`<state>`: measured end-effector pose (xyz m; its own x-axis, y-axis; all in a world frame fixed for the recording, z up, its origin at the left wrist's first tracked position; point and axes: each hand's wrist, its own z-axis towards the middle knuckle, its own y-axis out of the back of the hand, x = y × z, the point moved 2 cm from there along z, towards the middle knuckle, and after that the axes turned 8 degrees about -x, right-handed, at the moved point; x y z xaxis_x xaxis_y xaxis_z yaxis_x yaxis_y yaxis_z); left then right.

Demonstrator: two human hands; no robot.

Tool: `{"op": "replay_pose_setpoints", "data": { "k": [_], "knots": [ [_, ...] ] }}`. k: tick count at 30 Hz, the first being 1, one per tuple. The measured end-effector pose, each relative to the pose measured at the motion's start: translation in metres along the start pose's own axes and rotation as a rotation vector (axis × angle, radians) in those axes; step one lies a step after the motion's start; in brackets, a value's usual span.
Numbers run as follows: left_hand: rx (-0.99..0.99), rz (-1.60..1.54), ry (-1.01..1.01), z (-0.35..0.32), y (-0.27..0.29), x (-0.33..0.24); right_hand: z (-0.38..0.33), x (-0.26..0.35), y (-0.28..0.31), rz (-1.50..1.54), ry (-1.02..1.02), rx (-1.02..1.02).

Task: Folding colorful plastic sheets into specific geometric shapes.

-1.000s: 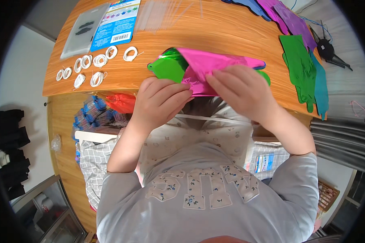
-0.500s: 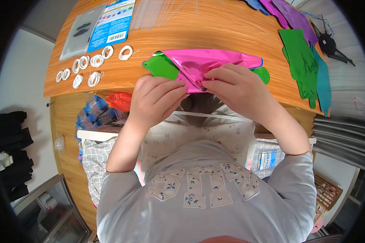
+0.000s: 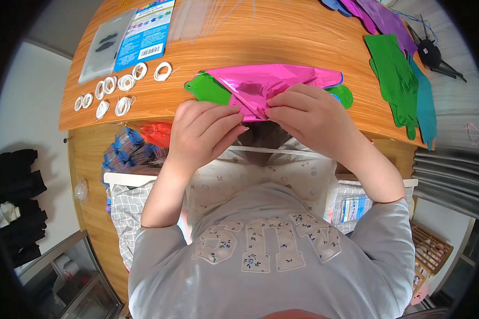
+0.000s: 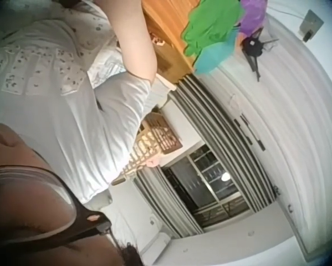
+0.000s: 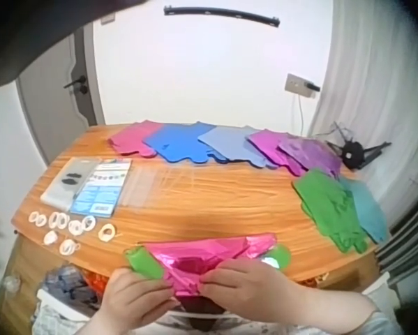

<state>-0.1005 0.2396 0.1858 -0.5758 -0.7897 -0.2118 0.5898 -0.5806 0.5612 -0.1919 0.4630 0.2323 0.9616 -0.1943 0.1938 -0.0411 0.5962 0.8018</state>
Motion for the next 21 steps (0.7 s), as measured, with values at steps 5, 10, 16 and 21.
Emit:
{"op": "replay_pose_setpoints", "data": {
  "k": [5,10,16,21],
  "knots": [
    [0.012,-0.003,0.023,0.004,0.002,-0.002,-0.001,0.0,-0.001,0.016,-0.007,-0.013],
    [0.133,0.052,0.168,0.023,0.006,-0.011,0.002,0.001,0.001,0.0,0.028,-0.004],
    [0.219,0.148,0.219,0.056,-0.01,-0.018,0.002,0.0,0.001,0.03,0.01,-0.02],
    [0.376,0.15,0.25,0.049,-0.029,-0.009,-0.001,-0.002,-0.003,0.046,-0.013,-0.024]
  ]
}}
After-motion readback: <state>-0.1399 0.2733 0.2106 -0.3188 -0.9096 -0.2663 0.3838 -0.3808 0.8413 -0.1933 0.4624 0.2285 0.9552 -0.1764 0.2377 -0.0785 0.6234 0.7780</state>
